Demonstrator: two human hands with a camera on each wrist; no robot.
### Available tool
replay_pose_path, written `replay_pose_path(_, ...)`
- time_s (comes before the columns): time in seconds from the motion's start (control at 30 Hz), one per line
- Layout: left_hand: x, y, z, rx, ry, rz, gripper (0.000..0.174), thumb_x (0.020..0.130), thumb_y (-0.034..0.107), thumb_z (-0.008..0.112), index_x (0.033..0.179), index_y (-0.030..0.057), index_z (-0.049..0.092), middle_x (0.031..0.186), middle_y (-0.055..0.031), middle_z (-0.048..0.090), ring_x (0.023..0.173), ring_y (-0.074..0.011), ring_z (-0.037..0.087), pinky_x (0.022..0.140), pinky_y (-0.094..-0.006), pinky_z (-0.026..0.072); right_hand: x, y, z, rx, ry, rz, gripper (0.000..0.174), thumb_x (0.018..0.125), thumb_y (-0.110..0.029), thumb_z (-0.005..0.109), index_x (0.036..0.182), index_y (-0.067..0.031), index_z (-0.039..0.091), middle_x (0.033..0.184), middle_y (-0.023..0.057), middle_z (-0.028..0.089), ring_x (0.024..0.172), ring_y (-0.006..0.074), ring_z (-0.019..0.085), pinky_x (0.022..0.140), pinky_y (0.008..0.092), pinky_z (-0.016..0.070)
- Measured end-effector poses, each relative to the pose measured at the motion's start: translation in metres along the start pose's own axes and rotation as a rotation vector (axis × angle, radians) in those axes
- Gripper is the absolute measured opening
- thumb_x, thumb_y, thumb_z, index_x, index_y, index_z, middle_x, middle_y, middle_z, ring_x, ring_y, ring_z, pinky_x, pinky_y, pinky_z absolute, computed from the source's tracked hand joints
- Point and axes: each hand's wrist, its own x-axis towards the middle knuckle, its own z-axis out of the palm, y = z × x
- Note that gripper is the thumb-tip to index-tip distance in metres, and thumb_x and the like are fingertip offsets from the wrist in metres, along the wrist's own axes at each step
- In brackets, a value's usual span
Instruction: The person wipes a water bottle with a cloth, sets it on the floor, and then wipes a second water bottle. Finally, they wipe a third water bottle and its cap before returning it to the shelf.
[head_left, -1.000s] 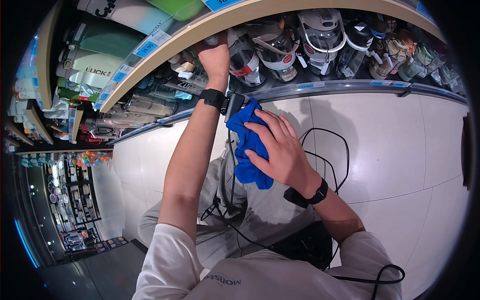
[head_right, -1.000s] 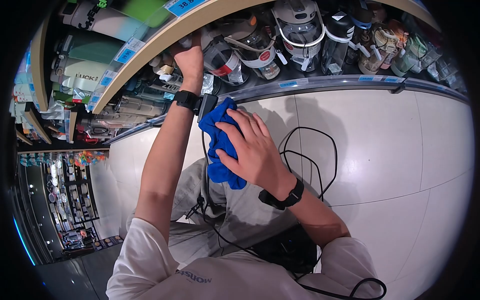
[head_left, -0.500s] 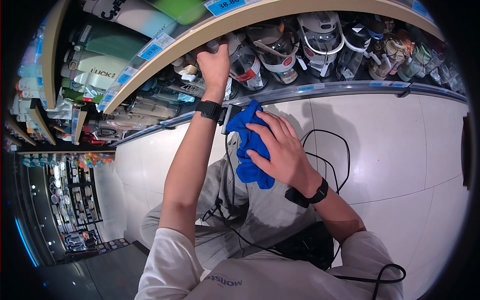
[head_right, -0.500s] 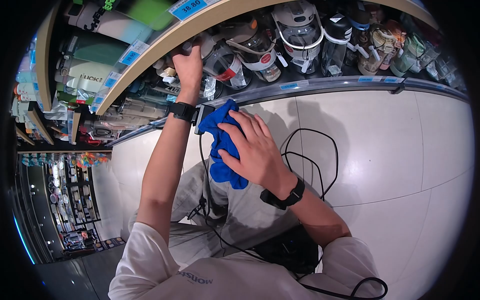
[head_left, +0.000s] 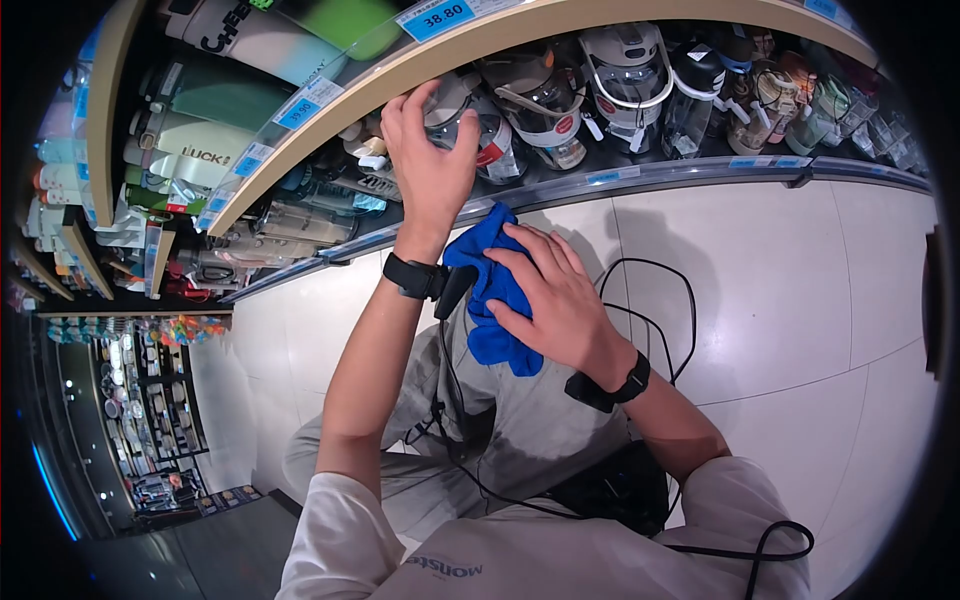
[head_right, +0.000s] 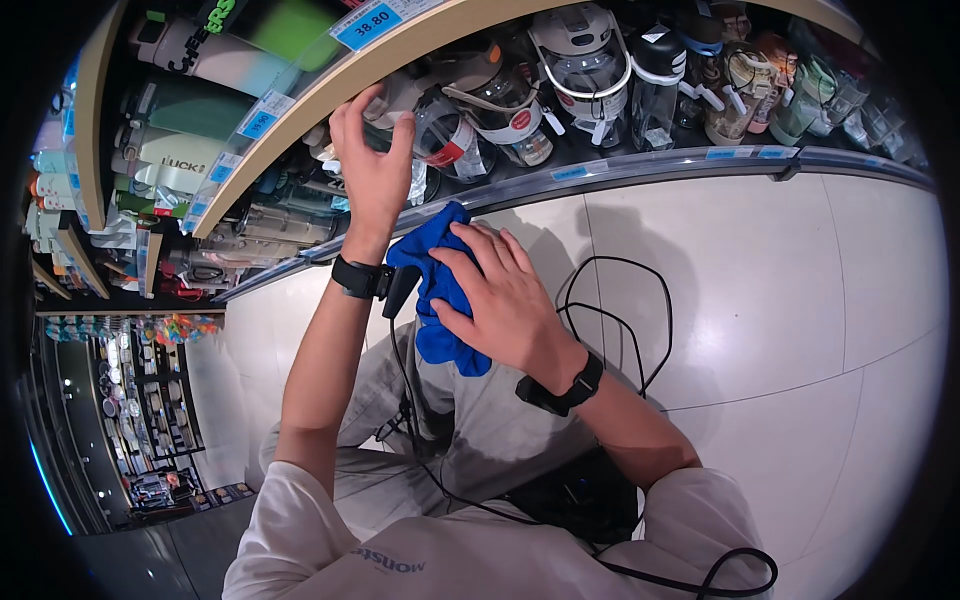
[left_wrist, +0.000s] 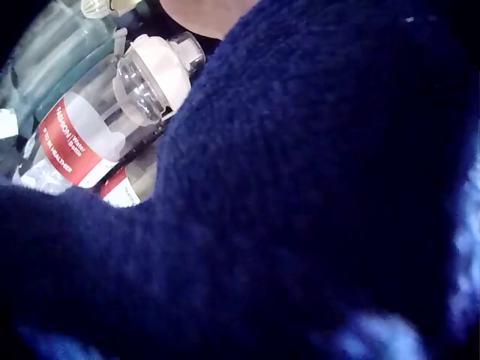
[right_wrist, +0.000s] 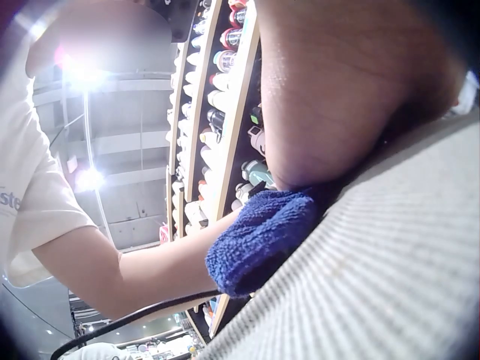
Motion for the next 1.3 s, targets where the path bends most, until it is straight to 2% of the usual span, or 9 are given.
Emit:
replay_pose_path(0.07, -0.002, 0.005, -0.007, -0.001, -0.052, 0.167, 0.032, 0.092, 0.016, 0.073, 0.121, 0.0026, 0.067, 0.126, -0.0157, 0.064, 0.123, -0.0334, 0.058, 0.11, -0.043, 0.0425, 0.0, 0.0, 0.0, 0.0, 0.003, -0.004, 0.053, 0.094, -0.034, 0.072, 0.14, -0.0118, 0.057, 0.148, 0.0176, 0.049, 0.142, 0.0374, 0.045, 0.123, 0.0535, 0.0295)
replay_pose_path(0.2, 0.001, 0.005, -0.009, -0.199, -0.217, 0.166, 0.027, 0.09, 0.015, 0.073, 0.115, 0.005, 0.07, 0.124, -0.0121, 0.065, 0.112, -0.0337, 0.06, 0.102, -0.041, 0.0468, -0.001, 0.0, 0.001, 0.003, 0.007, -0.002, 0.054, 0.093, -0.034, 0.072, 0.139, -0.0112, 0.056, 0.148, 0.0177, 0.048, 0.142, 0.0373, 0.045, 0.123, 0.0537, 0.0293)
replay_pose_path(0.27, 0.011, 0.013, -0.007, -0.34, -0.422, 0.087, 0.027, 0.091, 0.014, 0.072, 0.117, 0.0058, 0.071, 0.123, -0.0122, 0.065, 0.11, -0.0312, 0.063, 0.098, -0.0381, 0.0499, -0.001, 0.0, 0.002, 0.004, 0.008, -0.009, 0.054, 0.093, -0.034, 0.072, 0.139, -0.0111, 0.057, 0.148, 0.0177, 0.048, 0.142, 0.0373, 0.045, 0.123, 0.0537, 0.0293)
replay_pose_path(0.3, 0.014, 0.013, -0.005, -0.287, -0.454, 0.097, 0.04, 0.092, 0.02, 0.072, 0.13, 0.0081, 0.067, 0.128, -0.0149, 0.062, 0.114, -0.0324, 0.064, 0.099, -0.0385, 0.051, -0.001, 0.0, 0.002, 0.004, 0.005, -0.005, 0.054, 0.093, -0.034, 0.073, 0.138, -0.0108, 0.057, 0.149, 0.0177, 0.048, 0.142, 0.0373, 0.045, 0.123, 0.0536, 0.0292)
replay_pose_path(0.43, 0.023, 0.022, 0.005, -0.125, -0.443, 0.076, 0.059, 0.09, 0.03, 0.074, 0.143, 0.0092, 0.058, 0.134, -0.0204, 0.058, 0.115, -0.0366, 0.065, 0.1, -0.0425, 0.0518, -0.001, 0.002, 0.003, 0.01, 0.005, -0.004, 0.053, 0.092, -0.034, 0.073, 0.137, -0.01, 0.057, 0.148, 0.018, 0.048, 0.142, 0.0372, 0.045, 0.123, 0.0533, 0.029)
replay_pose_path(0.53, 0.031, 0.036, 0.009, -0.05, -0.464, -0.021, 0.074, 0.091, 0.032, 0.077, 0.154, 0.0083, 0.047, 0.139, -0.0222, 0.056, 0.126, -0.0312, 0.061, 0.102, -0.0384, 0.0528, -0.001, 0.002, 0.003, 0.013, 0.008, -0.001, 0.053, 0.092, -0.033, 0.074, 0.136, -0.0095, 0.058, 0.148, 0.0184, 0.049, 0.142, 0.0375, 0.045, 0.123, 0.0531, 0.0291)
replay_pose_path(0.6, 0.037, 0.04, 0.013, 0.026, -0.521, -0.045, 0.078, 0.09, 0.039, 0.076, 0.153, 0.0054, 0.046, 0.14, -0.026, 0.056, 0.129, -0.0371, 0.06, 0.103, -0.0412, 0.0523, -0.001, 0.002, 0.003, 0.013, 0.012, -0.002, 0.053, 0.092, -0.033, 0.074, 0.136, -0.0093, 0.058, 0.147, 0.0186, 0.049, 0.142, 0.0376, 0.045, 0.123, 0.0531, 0.0291)
replay_pose_path(0.83, 0.048, 0.031, 0.03, 0.113, -0.538, 0.015, 0.08, 0.088, 0.047, 0.075, 0.151, 0.0046, 0.049, 0.138, -0.0296, 0.06, 0.126, -0.0456, 0.06, 0.107, -0.049, 0.0487, -0.001, 0.002, 0.002, 0.012, 0.008, -0.003, 0.055, 0.09, -0.033, 0.075, 0.136, -0.0084, 0.058, 0.146, 0.0196, 0.05, 0.141, 0.0383, 0.045, 0.123, 0.0532, 0.0294)
replay_pose_path(1.3, 0.033, 0.033, 0.033, 0.234, -0.402, 0.063, 0.069, 0.087, 0.036, 0.074, 0.143, -0.0003, 0.057, 0.12, -0.0376, 0.062, 0.118, -0.0508, 0.061, 0.101, -0.0491, 0.0537, -0.001, 0.001, 0.003, 0.001, 0.025, -0.009, 0.054, 0.09, -0.033, 0.075, 0.135, -0.0069, 0.058, 0.144, 0.0202, 0.05, 0.14, 0.0388, 0.046, 0.123, 0.053, 0.0298)
